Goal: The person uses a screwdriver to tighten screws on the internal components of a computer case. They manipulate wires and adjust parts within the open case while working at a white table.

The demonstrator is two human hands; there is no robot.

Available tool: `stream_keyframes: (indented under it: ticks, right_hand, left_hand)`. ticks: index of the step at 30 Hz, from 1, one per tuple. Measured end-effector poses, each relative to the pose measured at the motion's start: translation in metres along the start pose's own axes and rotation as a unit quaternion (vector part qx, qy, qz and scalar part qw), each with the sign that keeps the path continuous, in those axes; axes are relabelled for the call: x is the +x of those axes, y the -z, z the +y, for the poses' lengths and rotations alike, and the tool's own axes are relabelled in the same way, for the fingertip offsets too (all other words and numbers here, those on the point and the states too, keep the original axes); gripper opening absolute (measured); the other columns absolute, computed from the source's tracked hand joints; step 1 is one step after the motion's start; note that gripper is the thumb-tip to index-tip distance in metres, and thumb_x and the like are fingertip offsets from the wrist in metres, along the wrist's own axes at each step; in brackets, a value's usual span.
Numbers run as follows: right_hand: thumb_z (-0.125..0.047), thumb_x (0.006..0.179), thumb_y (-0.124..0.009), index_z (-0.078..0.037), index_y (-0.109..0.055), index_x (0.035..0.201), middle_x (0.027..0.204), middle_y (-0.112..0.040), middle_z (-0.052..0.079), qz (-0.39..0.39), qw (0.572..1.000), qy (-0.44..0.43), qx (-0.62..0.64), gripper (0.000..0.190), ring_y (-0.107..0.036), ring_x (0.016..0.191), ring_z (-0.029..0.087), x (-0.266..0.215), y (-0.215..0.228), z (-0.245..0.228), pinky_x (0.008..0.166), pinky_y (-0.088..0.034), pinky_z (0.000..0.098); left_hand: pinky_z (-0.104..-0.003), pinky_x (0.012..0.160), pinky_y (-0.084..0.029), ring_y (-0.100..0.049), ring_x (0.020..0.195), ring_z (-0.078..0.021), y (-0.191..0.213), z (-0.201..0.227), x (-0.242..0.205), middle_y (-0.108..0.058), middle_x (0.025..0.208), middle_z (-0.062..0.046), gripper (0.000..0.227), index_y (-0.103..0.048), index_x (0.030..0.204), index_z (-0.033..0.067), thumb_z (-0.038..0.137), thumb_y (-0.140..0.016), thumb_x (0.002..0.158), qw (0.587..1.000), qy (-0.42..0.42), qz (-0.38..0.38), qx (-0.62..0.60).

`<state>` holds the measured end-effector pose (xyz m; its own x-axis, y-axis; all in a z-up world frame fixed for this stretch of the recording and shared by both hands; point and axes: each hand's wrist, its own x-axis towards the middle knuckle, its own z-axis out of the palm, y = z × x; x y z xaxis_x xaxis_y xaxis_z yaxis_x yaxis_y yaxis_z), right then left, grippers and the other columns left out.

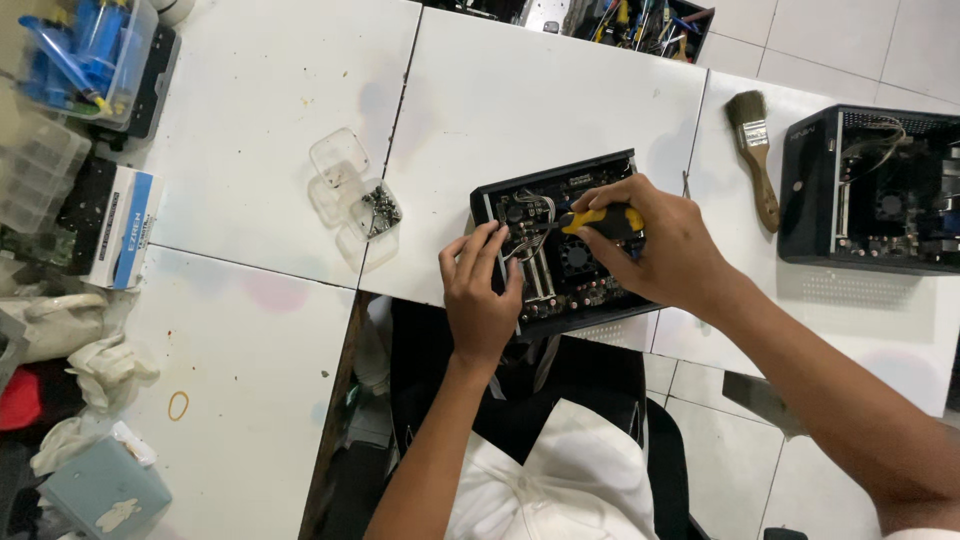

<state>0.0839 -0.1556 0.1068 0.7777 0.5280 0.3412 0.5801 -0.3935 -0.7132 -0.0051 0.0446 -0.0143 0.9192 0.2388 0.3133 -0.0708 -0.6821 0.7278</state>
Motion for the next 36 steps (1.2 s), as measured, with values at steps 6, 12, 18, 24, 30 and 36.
stream_keyframes:
  ticks: [6,12,18,24,30,36]
  right_hand:
    - [-0.004,0.095,-0.079,0.002,-0.06,0.114,0.107,-0.078,0.023,-0.016,1.0,-0.001,-0.003,0.027,-0.078,0.092,0.045,0.006,-0.002,-0.003,0.08,-0.065,0.0502]
    - [0.0,0.094,-0.079,0.004,-0.06,0.114,0.107,-0.078,0.025,-0.015,1.0,-0.006,0.006,0.028,-0.079,0.093,0.045,0.007,0.006,0.0,0.081,-0.065,0.0489]
    - [0.001,0.093,-0.081,0.006,-0.06,0.112,0.11,-0.078,0.023,0.025,0.999,0.01,0.025,0.028,-0.08,0.095,0.04,0.002,0.018,-0.005,0.083,-0.064,0.0426]
    - [-0.008,0.102,-0.077,0.0,-0.052,0.12,0.117,-0.079,0.017,0.014,0.999,0.035,-0.021,0.032,-0.081,0.108,0.028,-0.001,0.048,-0.029,0.085,-0.064,0.0306]
    - [-0.009,0.101,-0.077,0.0,-0.051,0.119,0.117,-0.078,0.02,0.012,0.999,0.02,-0.024,0.033,-0.081,0.109,0.031,-0.007,0.058,-0.041,0.085,-0.065,0.0314]
    - [-0.007,0.101,-0.076,0.003,-0.051,0.119,0.117,-0.077,0.023,0.008,0.999,0.036,-0.016,0.032,-0.08,0.114,0.035,-0.009,0.061,-0.044,0.092,-0.067,0.0359]
  left_hand:
    - [-0.049,0.099,-0.063,-0.054,0.134,-0.0319,-0.002,0.0,-0.002,-0.062,0.144,-0.004,0.039,-0.069,0.137,0.0124,0.007,-0.072,0.099,1.0,0.012,-0.001,0.005]
    - [-0.048,0.097,-0.064,-0.056,0.133,-0.0329,0.0,0.001,-0.001,-0.063,0.144,-0.004,0.037,-0.07,0.136,0.0118,0.007,-0.072,0.099,1.0,-0.001,0.0,0.021]
    - [-0.044,0.092,-0.057,-0.055,0.12,-0.026,0.002,0.006,0.007,-0.067,0.13,-0.003,0.038,-0.073,0.132,0.0103,0.026,-0.081,0.098,0.999,-0.016,0.024,0.032]
    - [-0.047,0.096,-0.058,-0.057,0.104,-0.0316,-0.004,0.007,0.03,-0.067,0.108,-0.011,0.047,-0.078,0.126,0.0024,0.034,-0.089,0.092,0.996,-0.064,0.052,0.045]
    - [-0.042,0.084,-0.057,-0.06,0.1,-0.0296,-0.001,0.014,0.042,-0.077,0.107,-0.011,0.041,-0.079,0.123,0.0005,0.023,-0.09,0.091,0.996,-0.084,0.025,-0.009]
    - [-0.036,0.073,-0.058,-0.063,0.088,-0.024,-0.001,0.019,0.043,-0.081,0.094,-0.007,0.021,-0.084,0.107,0.0047,0.018,-0.089,0.091,0.994,-0.067,0.035,-0.072]
